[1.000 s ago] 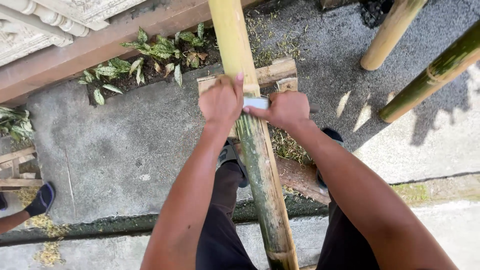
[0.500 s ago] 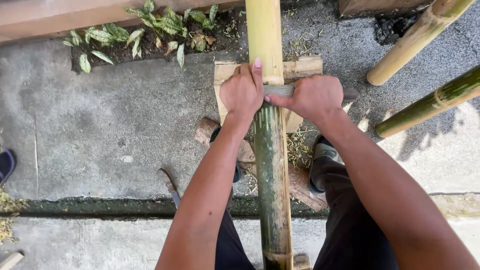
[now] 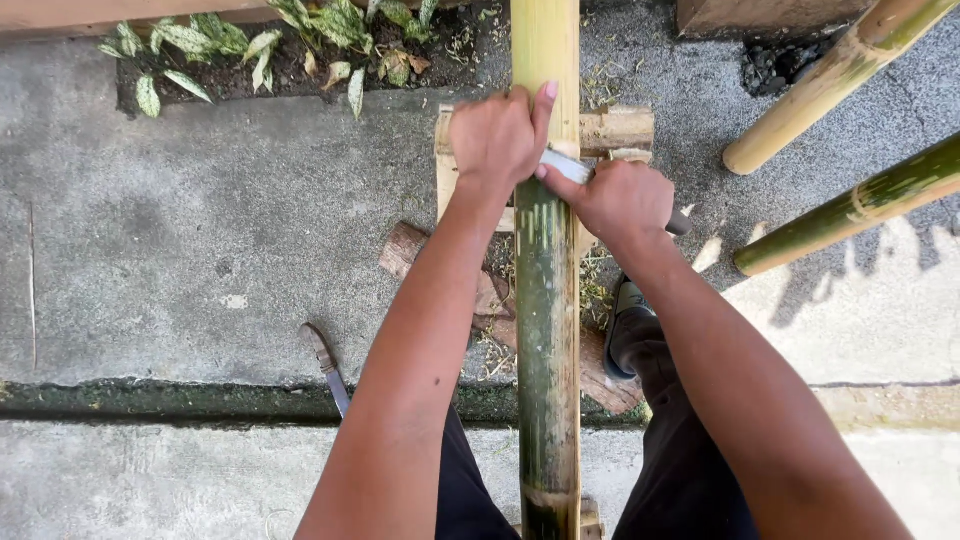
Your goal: Carving and scraping the outer skin of a bamboo pole using a small knife while the pole is secured on a wooden stand.
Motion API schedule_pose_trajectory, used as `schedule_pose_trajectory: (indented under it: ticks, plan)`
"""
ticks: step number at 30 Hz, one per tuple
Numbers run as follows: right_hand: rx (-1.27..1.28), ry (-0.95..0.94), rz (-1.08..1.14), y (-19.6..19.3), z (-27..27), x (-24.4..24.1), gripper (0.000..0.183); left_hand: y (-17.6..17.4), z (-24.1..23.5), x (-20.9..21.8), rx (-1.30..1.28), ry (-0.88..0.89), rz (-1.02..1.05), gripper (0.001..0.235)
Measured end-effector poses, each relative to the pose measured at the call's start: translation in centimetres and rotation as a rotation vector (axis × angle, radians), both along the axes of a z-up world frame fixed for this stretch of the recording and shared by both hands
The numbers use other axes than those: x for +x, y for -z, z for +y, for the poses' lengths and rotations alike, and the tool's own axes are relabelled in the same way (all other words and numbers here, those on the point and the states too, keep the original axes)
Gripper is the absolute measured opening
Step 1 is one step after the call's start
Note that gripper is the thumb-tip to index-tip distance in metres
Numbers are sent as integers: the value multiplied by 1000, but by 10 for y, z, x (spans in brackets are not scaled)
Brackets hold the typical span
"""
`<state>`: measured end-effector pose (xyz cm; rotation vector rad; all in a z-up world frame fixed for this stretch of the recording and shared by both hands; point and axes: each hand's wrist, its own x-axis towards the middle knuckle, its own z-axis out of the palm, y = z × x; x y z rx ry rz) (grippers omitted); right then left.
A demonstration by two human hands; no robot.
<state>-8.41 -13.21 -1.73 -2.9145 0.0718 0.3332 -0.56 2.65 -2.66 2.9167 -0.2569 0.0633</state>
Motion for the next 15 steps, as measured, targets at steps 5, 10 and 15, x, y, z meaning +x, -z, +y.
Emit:
schedule_pose_trajectory:
  ticks: [5,10,15]
  plan:
    - [3,61,-48,-18,-3,-6,93,18,1,-12,40,49,-81,61]
    - [-199,-171,189,-46,-11,9,92,30,-2,-37,-283,-100,-158,56]
    - [-258,-163,236,-42,-7,19,97,38,-2,-23,-267,-157,-134,55]
